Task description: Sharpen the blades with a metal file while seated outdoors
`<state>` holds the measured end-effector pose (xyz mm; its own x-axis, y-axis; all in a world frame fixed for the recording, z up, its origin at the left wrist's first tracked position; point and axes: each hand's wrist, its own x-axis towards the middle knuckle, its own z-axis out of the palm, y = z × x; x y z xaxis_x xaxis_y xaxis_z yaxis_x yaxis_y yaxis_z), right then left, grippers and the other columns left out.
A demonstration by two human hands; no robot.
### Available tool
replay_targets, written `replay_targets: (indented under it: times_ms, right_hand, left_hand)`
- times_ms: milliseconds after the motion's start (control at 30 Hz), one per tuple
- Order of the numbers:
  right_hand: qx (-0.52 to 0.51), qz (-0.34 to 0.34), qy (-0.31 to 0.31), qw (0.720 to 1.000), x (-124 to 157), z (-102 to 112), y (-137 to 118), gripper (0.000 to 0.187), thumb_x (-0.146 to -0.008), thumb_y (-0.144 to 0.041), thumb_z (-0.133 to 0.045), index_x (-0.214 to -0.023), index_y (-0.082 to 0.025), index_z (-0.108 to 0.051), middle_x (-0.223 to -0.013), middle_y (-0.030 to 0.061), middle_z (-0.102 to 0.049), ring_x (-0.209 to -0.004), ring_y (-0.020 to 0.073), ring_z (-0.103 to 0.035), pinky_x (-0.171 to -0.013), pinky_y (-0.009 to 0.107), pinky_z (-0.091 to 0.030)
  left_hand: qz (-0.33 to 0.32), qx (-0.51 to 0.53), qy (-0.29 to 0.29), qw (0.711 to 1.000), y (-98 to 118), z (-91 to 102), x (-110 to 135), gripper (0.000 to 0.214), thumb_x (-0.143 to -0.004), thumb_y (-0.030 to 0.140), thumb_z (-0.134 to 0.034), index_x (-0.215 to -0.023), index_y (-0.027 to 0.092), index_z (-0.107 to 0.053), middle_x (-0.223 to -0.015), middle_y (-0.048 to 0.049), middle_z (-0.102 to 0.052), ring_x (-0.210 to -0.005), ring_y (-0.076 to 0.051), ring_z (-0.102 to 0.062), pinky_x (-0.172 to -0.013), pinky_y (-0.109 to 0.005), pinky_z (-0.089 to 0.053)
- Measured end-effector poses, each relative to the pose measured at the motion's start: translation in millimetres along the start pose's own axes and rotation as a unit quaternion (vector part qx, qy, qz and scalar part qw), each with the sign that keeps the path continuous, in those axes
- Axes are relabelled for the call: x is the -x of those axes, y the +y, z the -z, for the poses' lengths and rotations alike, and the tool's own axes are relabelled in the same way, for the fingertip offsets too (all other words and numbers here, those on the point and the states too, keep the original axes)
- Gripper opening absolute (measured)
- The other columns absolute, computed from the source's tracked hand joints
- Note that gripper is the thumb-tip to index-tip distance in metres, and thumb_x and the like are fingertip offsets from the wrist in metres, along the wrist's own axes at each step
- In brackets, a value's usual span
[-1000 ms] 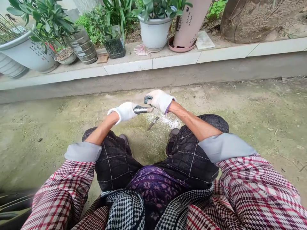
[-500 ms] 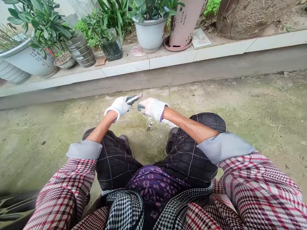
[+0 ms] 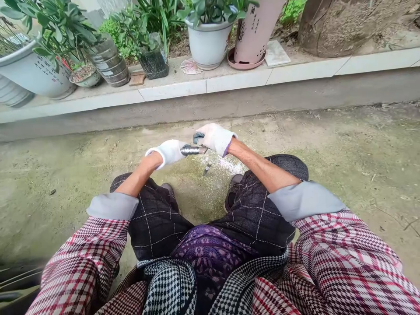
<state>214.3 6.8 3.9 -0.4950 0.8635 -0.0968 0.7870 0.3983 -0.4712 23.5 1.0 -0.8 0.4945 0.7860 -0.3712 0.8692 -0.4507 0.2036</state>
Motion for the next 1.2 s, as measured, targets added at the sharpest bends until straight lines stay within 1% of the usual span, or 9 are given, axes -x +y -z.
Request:
replay_targets:
  times_ms: [167, 300, 400, 533, 633, 767, 900, 1067, 1200]
  right_hand:
    - [-0.244, -0.022, 0.014, 0.97, 0, 3, 6, 0.017, -0.078, -0.02, -0.06, -0.087, -0.013, -0.072, -0.08, 0.0028, -0.071, -0.063, 0.0109, -0.059, -0.058, 0.022, -0.048]
    - [-0.335, -0.068, 0.016, 0.939, 3, 0, -2, 0.016, -0.081, -0.022, -0.062, -0.089, -0.01, -0.069, -0.066, 0.0044, -0.066, -0.05, 0.009, -0.054, -0.048, 0.022, -0.047]
    - [-0.3, -0.085, 0.029, 0.95, 4, -5, -8, 0.017, -0.084, -0.02, -0.06, -0.092, -0.009, -0.069, -0.068, 0.0058, -0.067, -0.052, 0.0091, -0.055, -0.05, 0.022, -0.045]
    - [-0.129, -0.026, 0.018, 0.991, 6, -10, -13, 0.018, -0.086, -0.022, -0.055, -0.089, -0.012, -0.07, -0.076, 0.0049, -0.069, -0.06, 0.0105, -0.057, -0.058, 0.023, -0.042]
    - [-0.017, 0.005, 0.002, 1.0, 10, -10, -17, 0.021, -0.087, -0.025, -0.053, -0.089, -0.014, -0.071, -0.079, 0.004, -0.07, -0.066, 0.0125, -0.057, -0.061, 0.024, -0.038]
    - [0.071, -0.014, -0.01, 0.997, 13, -4, -17, 0.026, -0.086, -0.033, -0.053, -0.095, -0.018, -0.072, -0.081, 0.0035, -0.071, -0.069, 0.0155, -0.059, -0.059, 0.026, -0.034]
    - [0.109, -0.012, -0.019, 0.994, 7, -2, -10, 0.026, -0.085, -0.033, -0.052, -0.094, -0.021, -0.073, -0.083, 0.0027, -0.072, -0.071, 0.0161, -0.059, -0.059, 0.026, -0.034]
    - [-0.031, 0.004, -0.024, 0.999, 2, 3, 0, 0.023, -0.081, -0.023, -0.054, -0.091, -0.016, -0.073, -0.083, 0.0019, -0.071, -0.072, 0.0132, -0.058, -0.063, 0.023, -0.04]
    - [-0.217, 0.0, -0.014, 0.976, 2, 6, 3, 0.019, -0.077, -0.021, -0.057, -0.086, -0.012, -0.071, -0.083, 0.0042, -0.07, -0.067, 0.0113, -0.057, -0.059, 0.022, -0.044]
  left_hand:
    - [-0.023, 0.161, 0.038, 0.986, 1, 7.0, 10, 0.023, -0.07, 0.021, -0.059, -0.089, 0.016, -0.071, -0.063, 0.0004, -0.06, -0.056, -0.011, -0.051, -0.055, -0.023, -0.041]
    - [0.014, 0.267, 0.063, 0.962, 1, 12.1, 11, 0.032, -0.069, 0.023, -0.061, -0.099, 0.015, -0.069, -0.066, -0.0004, -0.061, -0.052, -0.009, -0.05, -0.049, -0.021, -0.042]
    - [0.069, 0.288, 0.108, 0.949, -1, 12.8, 7, 0.034, -0.07, 0.024, -0.063, -0.102, 0.015, -0.067, -0.066, -0.002, -0.061, -0.051, -0.01, -0.051, -0.048, -0.022, -0.044]
    - [0.115, 0.264, 0.134, 0.948, -6, 9.5, 0, 0.035, -0.072, 0.023, -0.062, -0.107, 0.018, -0.065, -0.07, -0.0037, -0.064, -0.057, -0.013, -0.057, -0.053, -0.025, -0.047]
    - [0.141, 0.161, 0.097, 0.972, -11, 5.9, -7, 0.027, -0.074, 0.022, -0.061, -0.1, 0.018, -0.068, -0.068, -0.0053, -0.065, -0.064, -0.017, -0.061, -0.06, -0.027, -0.047]
    - [0.124, 0.009, 0.033, 0.992, -14, -0.7, -15, 0.023, -0.076, 0.022, -0.058, -0.095, 0.017, -0.07, -0.077, -0.0105, -0.068, -0.077, -0.023, -0.065, -0.071, -0.031, -0.048]
    - [0.079, -0.018, -0.035, 0.996, -5, -3.1, -11, 0.024, -0.072, 0.019, -0.06, -0.093, 0.017, -0.071, -0.075, -0.0103, -0.068, -0.073, -0.023, -0.065, -0.07, -0.031, -0.048]
    - [0.066, 0.092, -0.07, 0.991, 7, 7.5, 7, 0.024, -0.067, 0.013, -0.063, -0.089, 0.017, -0.071, -0.056, -0.0022, -0.06, -0.055, -0.016, -0.057, -0.058, -0.026, -0.046]
    - [0.035, 0.213, -0.068, 0.974, 5, 13.2, 17, 0.028, -0.07, 0.017, -0.063, -0.096, 0.016, -0.071, -0.058, -0.0005, -0.06, -0.047, -0.011, -0.05, -0.046, -0.023, -0.042]
